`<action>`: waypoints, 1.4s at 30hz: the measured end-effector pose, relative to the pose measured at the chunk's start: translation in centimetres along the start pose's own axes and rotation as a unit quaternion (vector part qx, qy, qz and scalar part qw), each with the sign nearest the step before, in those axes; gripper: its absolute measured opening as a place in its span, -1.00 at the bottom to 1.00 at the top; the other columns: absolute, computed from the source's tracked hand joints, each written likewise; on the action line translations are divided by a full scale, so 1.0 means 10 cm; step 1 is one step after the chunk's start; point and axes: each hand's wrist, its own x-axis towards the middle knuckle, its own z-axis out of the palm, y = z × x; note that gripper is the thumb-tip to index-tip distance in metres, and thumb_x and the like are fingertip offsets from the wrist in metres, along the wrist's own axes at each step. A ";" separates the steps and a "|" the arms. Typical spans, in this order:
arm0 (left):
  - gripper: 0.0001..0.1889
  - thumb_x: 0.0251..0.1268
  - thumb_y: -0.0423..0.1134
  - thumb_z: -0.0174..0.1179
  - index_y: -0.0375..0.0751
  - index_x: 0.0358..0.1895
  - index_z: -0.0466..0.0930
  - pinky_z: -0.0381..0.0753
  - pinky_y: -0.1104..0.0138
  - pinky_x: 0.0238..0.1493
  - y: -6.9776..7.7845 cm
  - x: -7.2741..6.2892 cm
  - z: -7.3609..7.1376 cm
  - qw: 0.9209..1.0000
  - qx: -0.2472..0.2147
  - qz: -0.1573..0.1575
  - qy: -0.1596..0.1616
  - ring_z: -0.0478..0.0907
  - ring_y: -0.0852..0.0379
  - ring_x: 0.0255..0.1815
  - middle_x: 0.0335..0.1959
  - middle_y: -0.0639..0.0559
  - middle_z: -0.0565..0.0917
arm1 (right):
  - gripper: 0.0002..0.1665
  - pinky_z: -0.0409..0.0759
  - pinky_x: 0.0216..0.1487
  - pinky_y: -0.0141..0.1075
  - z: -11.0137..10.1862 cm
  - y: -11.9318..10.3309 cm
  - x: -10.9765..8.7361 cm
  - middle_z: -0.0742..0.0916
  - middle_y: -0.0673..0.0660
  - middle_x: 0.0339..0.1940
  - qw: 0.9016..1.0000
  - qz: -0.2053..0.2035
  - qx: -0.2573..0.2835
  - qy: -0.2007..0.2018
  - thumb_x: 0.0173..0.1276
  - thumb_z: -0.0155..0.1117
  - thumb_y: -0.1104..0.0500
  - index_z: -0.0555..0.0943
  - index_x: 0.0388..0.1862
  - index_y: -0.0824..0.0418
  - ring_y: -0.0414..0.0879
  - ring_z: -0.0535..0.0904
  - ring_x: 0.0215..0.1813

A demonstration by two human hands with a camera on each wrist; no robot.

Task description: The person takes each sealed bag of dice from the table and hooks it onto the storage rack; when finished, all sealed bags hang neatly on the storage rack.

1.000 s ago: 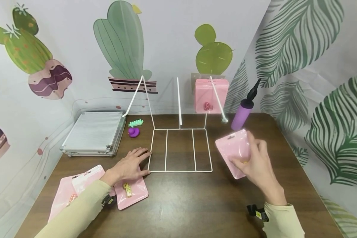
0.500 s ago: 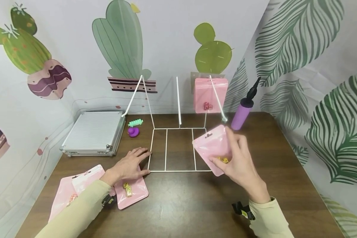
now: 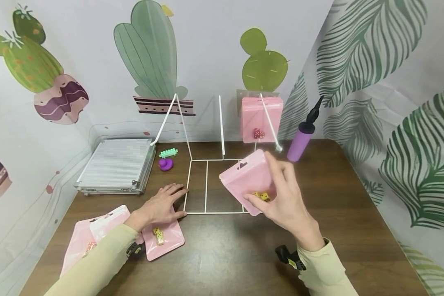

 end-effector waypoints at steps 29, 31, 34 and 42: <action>-0.14 0.13 0.29 0.24 0.01 0.47 0.24 0.17 -0.27 0.38 0.00 0.01 0.00 1.000 0.011 0.003 0.004 0.11 -0.22 0.51 0.49 -0.10 0.25 | 0.16 0.43 -0.18 -0.37 0.32 -0.17 0.27 0.48 0.40 -0.07 0.999 0.028 0.029 0.012 0.05 0.41 -0.34 0.27 0.47 0.29 0.11 0.42 -0.02; -0.14 0.13 0.30 0.24 0.01 0.47 0.24 0.17 -0.27 0.38 0.00 0.01 0.00 1.000 0.011 0.003 0.004 0.11 -0.21 0.51 0.49 -0.10 0.25 | 0.17 0.43 -0.21 -0.41 0.36 -0.16 0.24 0.48 0.40 -0.07 0.999 0.037 0.028 0.017 0.05 0.41 -0.35 0.26 0.48 0.28 0.10 0.41 -0.02; -0.14 0.13 0.29 0.25 0.01 0.47 0.24 0.16 -0.27 0.39 0.00 0.01 -0.01 1.000 0.010 0.003 0.003 0.11 -0.22 0.51 0.49 -0.10 0.25 | 0.18 0.45 -0.20 -0.40 0.45 -0.15 0.20 0.46 0.41 -0.07 0.998 0.045 0.020 0.035 0.05 0.42 -0.34 0.24 0.48 0.28 0.12 0.41 -0.03; -0.14 0.13 0.29 0.24 0.00 0.48 0.24 0.18 -0.28 0.37 -0.01 0.00 0.00 1.000 0.007 0.006 0.001 0.12 -0.23 0.51 0.49 -0.11 0.25 | 0.17 0.46 -0.18 -0.17 0.79 -0.11 0.23 0.44 0.44 -0.02 0.992 0.061 0.000 0.107 0.02 0.52 -0.23 0.24 0.47 0.31 0.19 0.41 0.00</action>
